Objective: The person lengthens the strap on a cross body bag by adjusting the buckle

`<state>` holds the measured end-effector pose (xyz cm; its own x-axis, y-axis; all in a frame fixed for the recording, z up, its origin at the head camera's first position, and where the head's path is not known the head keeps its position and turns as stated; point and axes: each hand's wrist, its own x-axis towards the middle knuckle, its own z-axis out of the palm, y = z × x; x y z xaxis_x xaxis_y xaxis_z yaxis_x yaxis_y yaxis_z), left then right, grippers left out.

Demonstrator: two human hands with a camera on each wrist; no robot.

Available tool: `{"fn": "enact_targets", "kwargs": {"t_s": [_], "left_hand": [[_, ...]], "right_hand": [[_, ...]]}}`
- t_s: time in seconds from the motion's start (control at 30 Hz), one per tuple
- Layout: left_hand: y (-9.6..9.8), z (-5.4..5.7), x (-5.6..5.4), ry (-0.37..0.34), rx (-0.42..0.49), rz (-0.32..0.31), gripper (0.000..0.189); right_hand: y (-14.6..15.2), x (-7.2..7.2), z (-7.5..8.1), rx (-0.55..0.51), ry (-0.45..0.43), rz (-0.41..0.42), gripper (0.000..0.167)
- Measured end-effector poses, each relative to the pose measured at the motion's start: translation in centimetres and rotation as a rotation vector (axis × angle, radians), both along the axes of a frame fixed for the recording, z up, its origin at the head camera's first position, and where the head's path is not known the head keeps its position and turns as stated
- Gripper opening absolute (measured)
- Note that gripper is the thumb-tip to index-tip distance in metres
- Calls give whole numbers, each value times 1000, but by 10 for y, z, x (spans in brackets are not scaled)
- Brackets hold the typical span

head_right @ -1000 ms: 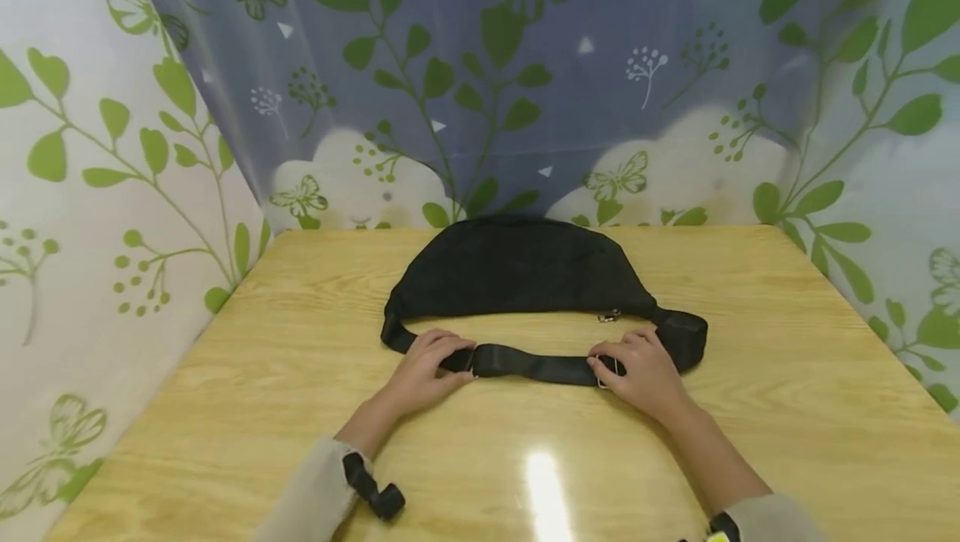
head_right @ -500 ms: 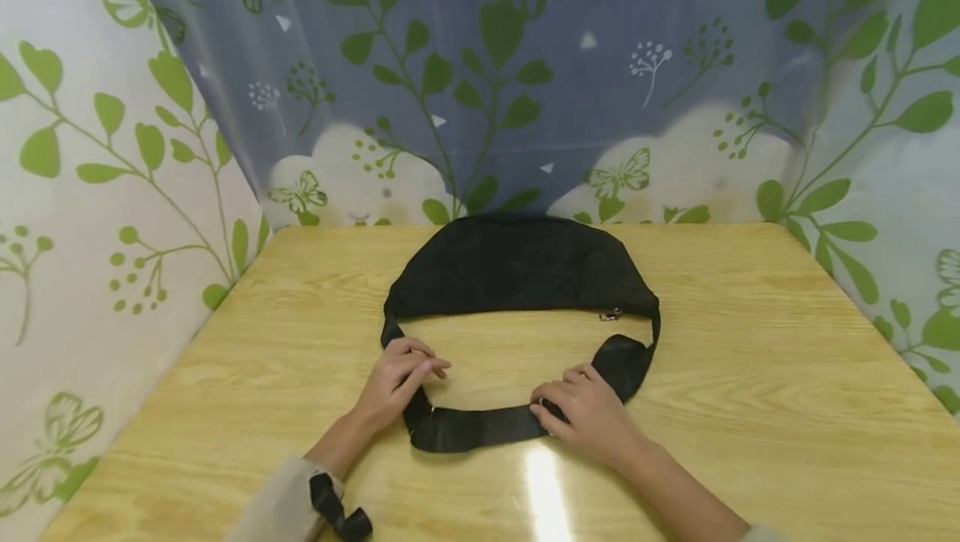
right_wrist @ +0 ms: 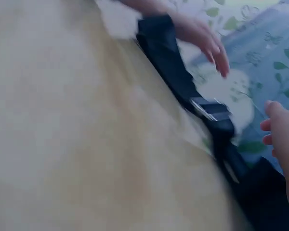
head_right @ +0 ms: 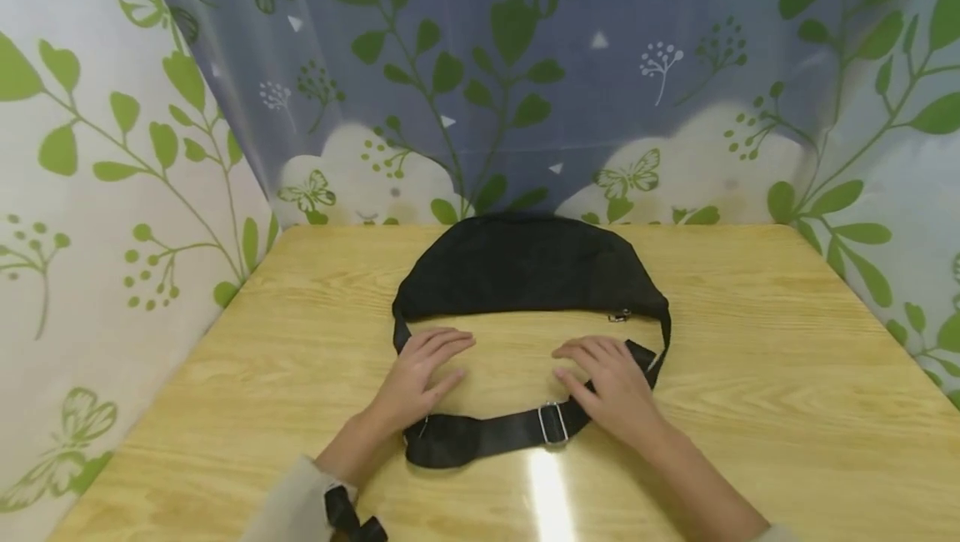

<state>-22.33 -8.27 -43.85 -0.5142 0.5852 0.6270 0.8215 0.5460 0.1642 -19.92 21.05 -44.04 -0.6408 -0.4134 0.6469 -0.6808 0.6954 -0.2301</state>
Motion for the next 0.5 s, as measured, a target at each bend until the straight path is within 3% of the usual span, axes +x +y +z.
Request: {"fn": "enact_targets", "kwargs": {"t_s": [0.13,0.23,0.3,0.37,0.5], "left_hand": [[33,28,28,77,-164,18,47],[61,40,47,88,-327,10,52],[78,40,53,61,-456,-7,59],[94,35,55,-19,-600,-28,66],[113,17,50,-180,-819,-46,67]], "right_hand": [[39,-29,17,-61,31,-91,24],[68,-52,23,10,-32,-161,32],[84,-66,22,107,-110,-183,40],[96,-76,19,195,-213,-177,46],[110,-89,14,281,-376,-140,49]]}}
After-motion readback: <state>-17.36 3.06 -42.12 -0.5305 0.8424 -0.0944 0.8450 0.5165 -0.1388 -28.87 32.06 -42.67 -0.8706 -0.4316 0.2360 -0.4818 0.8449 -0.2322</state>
